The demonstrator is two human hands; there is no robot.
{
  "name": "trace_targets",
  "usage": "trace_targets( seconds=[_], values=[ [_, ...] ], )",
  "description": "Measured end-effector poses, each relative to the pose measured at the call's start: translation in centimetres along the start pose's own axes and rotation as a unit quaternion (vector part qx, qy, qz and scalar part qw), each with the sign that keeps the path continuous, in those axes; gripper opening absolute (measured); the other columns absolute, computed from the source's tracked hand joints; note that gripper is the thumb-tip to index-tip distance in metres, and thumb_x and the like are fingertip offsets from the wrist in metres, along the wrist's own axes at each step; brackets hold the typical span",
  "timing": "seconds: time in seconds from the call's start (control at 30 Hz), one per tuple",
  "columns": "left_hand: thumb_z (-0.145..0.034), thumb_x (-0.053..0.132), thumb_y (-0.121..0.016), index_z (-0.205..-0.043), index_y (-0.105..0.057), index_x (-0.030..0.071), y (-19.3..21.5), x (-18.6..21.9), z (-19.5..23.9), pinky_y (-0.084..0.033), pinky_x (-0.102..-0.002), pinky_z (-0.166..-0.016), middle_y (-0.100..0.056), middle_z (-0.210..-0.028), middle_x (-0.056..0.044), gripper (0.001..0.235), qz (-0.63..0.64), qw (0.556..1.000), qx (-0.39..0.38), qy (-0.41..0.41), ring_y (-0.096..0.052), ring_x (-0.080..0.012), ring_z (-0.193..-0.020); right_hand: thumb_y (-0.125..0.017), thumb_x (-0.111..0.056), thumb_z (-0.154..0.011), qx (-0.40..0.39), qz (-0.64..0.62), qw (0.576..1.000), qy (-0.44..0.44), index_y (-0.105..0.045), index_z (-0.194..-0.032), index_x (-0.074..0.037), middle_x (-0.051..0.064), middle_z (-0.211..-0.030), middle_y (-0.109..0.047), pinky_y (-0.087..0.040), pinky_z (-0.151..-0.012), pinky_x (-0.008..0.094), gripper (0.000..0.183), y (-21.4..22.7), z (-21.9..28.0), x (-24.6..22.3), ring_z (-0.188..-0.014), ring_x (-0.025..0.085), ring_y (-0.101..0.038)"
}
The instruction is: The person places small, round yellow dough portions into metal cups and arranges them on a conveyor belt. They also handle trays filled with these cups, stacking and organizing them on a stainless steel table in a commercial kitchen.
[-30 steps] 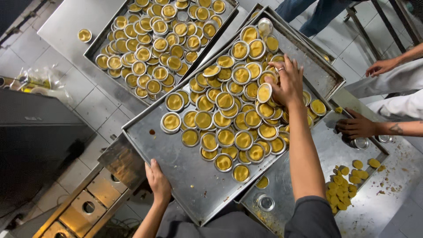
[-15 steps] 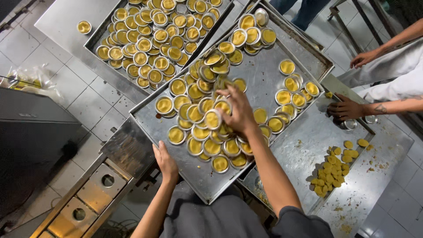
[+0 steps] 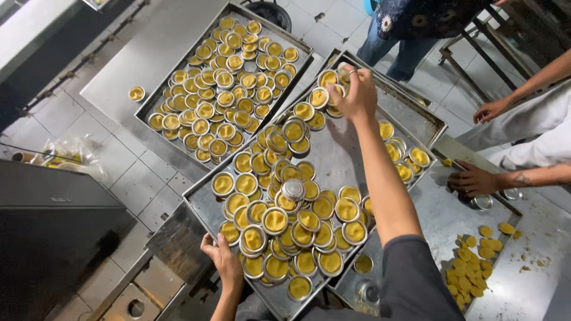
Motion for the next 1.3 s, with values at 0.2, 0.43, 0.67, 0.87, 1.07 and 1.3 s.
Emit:
trace_targets(
  seconds=[0.2, 0.43, 0.67, 0.87, 1.07, 1.3],
  values=[
    [-0.106, 0.022, -0.048, -0.134, -0.029, 0.013, 0.0, 0.0, -0.5, -0.041, -0.041, -0.09, -0.042, -0.125, -0.014, 0.036, 0.04, 0.997, 0.054, -0.05, -0.048, -0.0237, -0.104, -0.038, -0.084, -0.088, -0.204, 0.057, 0.972, -0.1, -0.055, -0.152, -0.025, 0.02, -0.161, -0.042, -0.03, -0.113, 0.068, 0.089, -5.5, -3.7, 5.1, -0.144, 0.045, -0.044],
    [-0.077, -0.016, -0.045, -0.132, -0.037, 0.01, -3.3, 13.4, -2.7, -0.044, -0.049, -0.113, -0.039, -0.131, -0.014, 0.062, 0.01, 0.875, 0.071, -0.478, -0.045, -0.0314, -0.124, -0.053, -0.055, -0.106, -0.099, 0.031, 0.991, 0.085, -0.083, -0.108, -0.015, 0.002, -0.158, -0.059, -0.017, -0.114, 0.082, 0.05, -7.1, 2.2, 5.3, -0.131, 0.029, -0.064],
    [-0.104, 0.037, -0.066, -0.161, -0.046, 0.009, -23.7, 24.0, -8.2, -0.039, -0.068, -0.114, -0.05, -0.152, -0.032, 0.066, -0.211, 0.771, -0.292, -0.526, -0.046, -0.0549, -0.142, -0.053, -0.064, -0.105, -0.149, 0.004, 0.988, 0.035, -0.076, -0.126, -0.027, -0.006, -0.157, -0.059, -0.033, -0.115, 0.076, 0.049, -6.1, 7.7, 2.1, -0.138, 0.031, -0.06],
    [-0.107, 0.054, -0.054, -0.157, -0.053, 0.024, -29.1, 19.3, -9.2, -0.038, -0.058, -0.121, -0.056, -0.157, -0.012, 0.058, -0.397, 0.701, -0.338, -0.486, -0.049, -0.0406, -0.148, -0.06, -0.05, -0.103, -0.198, -0.025, 0.979, -0.029, -0.073, -0.129, -0.024, -0.003, -0.163, -0.053, -0.028, -0.117, 0.08, 0.039, -4.4, 15.0, 1.3, -0.144, 0.032, -0.054],
    [-0.111, 0.05, -0.045, -0.146, -0.062, 0.034, -24.2, 16.1, -6.8, -0.032, -0.062, -0.123, -0.051, -0.16, -0.011, 0.041, -0.435, 0.645, -0.328, -0.536, -0.038, -0.043, -0.154, -0.059, -0.042, -0.105, -0.25, -0.03, 0.966, -0.055, -0.073, -0.131, -0.017, 0.007, -0.168, -0.046, -0.024, -0.117, 0.082, 0.039, 0.7, 19.7, -3.2, -0.15, 0.041, -0.046],
    [-0.106, 0.046, -0.057, -0.14, -0.063, 0.028, -18.3, 14.8, -4.8, -0.044, -0.056, -0.114, -0.059, -0.141, -0.012, 0.039, -0.427, 0.609, -0.276, -0.608, -0.054, -0.0409, -0.139, -0.076, -0.048, -0.086, -0.278, -0.014, 0.96, 0.03, -0.076, -0.115, -0.009, 0.01, -0.164, -0.05, -0.028, -0.118, 0.079, 0.049, 3.0, 22.2, -4.9, -0.148, 0.048, -0.045]
  ],
)
Point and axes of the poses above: each hand's wrist, its own z-axis away from the middle knuckle, its own y-axis out of the back of the hand, x = y × z, the point moved 4 cm from there along -z, towards the middle knuckle
